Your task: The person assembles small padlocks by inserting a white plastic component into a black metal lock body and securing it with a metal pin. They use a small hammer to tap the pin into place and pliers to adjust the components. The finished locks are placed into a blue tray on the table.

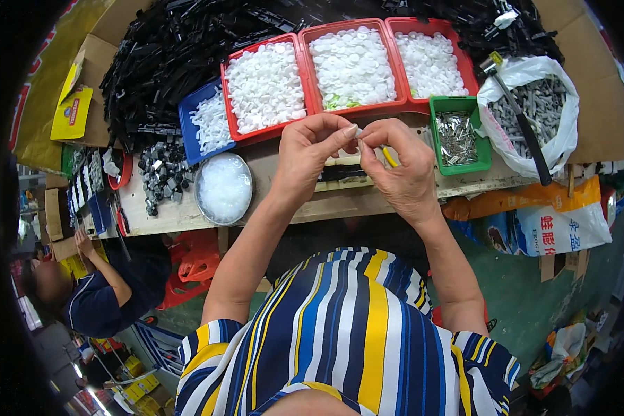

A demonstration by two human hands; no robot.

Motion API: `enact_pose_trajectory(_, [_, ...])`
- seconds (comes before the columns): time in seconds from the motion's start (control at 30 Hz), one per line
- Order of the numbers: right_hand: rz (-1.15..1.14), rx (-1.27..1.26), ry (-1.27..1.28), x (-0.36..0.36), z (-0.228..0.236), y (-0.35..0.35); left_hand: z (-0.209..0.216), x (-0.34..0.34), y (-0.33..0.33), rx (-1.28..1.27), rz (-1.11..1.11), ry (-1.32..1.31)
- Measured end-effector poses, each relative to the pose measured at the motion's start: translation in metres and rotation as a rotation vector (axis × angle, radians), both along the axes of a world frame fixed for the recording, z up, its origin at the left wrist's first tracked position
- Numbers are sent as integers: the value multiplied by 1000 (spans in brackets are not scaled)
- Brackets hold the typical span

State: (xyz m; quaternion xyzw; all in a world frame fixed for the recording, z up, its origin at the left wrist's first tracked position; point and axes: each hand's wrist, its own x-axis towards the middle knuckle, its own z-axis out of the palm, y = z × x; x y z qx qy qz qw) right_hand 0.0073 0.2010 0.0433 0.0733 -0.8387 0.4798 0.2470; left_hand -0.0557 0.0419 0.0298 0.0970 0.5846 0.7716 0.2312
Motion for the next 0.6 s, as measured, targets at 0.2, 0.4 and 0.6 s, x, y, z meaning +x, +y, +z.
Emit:
enact_pose_trajectory(0.2, [-4,46,41,2,-5,-2,2,9,-2,24,34,-44])
enact_pose_trajectory(0.4, [-28,242,181,3,-8,-1,0,14,2,0,66,29])
enact_pose_trajectory(0.6, [-41,130,107,8,-8,-1,-8,18,3,-30,113,166])
